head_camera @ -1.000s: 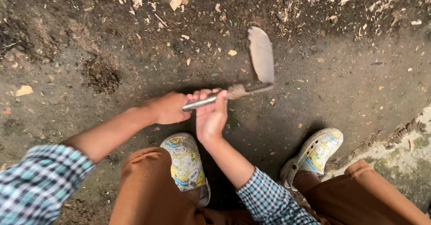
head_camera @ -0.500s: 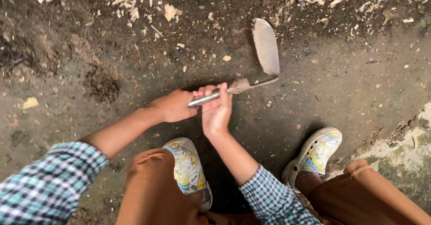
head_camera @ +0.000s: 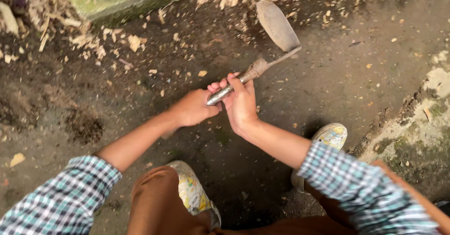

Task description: The person clears dry leaves and debris from a concrete floor using their hands and a small hoe. They then use the hoe to scrape and smooth the ground surface near several potted plants. Finally, the person picks up small green sprouts from the ground and places them into their palm.

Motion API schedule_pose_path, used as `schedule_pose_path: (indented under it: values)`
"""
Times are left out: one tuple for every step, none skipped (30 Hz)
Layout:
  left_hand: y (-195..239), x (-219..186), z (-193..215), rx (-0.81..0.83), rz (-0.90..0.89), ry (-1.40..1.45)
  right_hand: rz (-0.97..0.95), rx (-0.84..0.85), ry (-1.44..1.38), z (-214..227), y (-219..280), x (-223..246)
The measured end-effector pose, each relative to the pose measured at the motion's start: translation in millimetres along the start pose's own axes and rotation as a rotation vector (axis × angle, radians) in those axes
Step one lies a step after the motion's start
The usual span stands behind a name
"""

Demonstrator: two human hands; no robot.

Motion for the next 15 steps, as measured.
schedule_pose_path:
  values:
    - [1.8,-10.1,-5.3,0.032,0.061,0.080,-0.017,0.027,0.043,-0.8,-0.2,15.4]
    - [3.0,-22.3,-13.3,0.073,0.125,0.166,-0.038,0.045,0.090,2.3,4.0,32.7]
    - [1.1,-40.6,-16.2,0.100,0.099,0.206,-0.059,0.062,0.137,5.6,8.7,50.8]
    - [2.4,-57.1,-19.3,0.121,0.082,0.251,-0.067,0.071,0.196,9.2,14.2,69.3]
    - [2.7,-74.2,-23.5,0.142,0.066,0.296,-0.076,0.080,0.254,13.1,20.2,89.6]
    - [1.6,-91.3,-26.8,0.166,0.065,0.305,-0.083,0.097,0.305,14.2,24.7,109.0]
    - [-1.4,-108.9,-32.6,0.189,0.065,0.313,-0.072,0.135,0.332,14.5,29.8,130.2]
    - [-5.2,-124.8,-37.8,0.208,0.067,0.318,-0.059,0.177,0.356,14.8,33.7,150.5]
    - [-10.8,-139.7,-42.0,0.190,0.054,0.290,-0.047,0.219,0.381,15.5,36.4,168.2]
    - [-19.0,-153.4,-48.3,0.174,0.040,0.263,-0.039,0.197,0.378,20.6,35.2,185.1]
    - [-29.0,-164.8,-54.8,0.158,0.025,0.236,-0.031,0.175,0.375,26.9,31.1,201.0]
    - [-42.0,-177.1,-58.7,0.098,-0.044,0.161,-0.026,0.148,0.371,35.6,27.7,213.4]
    - [-57.2,-188.6,-62.4,0.039,-0.114,0.087,-0.021,0.127,0.331,44.9,24.1,222.6]
    - [-71.2,-199.8,-65.3,-0.020,-0.190,0.006,-0.010,0.110,0.289,53.7,17.8,231.0]
    - [-84.7,-202.9,-72.3,-0.030,-0.147,-0.021,0.000,0.093,0.247,63.5,10.7,238.7]
Point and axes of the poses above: each hand's wrist, its own y-axis away from the middle knuckle, its own z-axis out of the back of the hand, x = y × z, the point moved 6 cm from there along -y, towards the middle knuckle, and after that the axes turned 2 degrees about z, right-handed, at the moved point
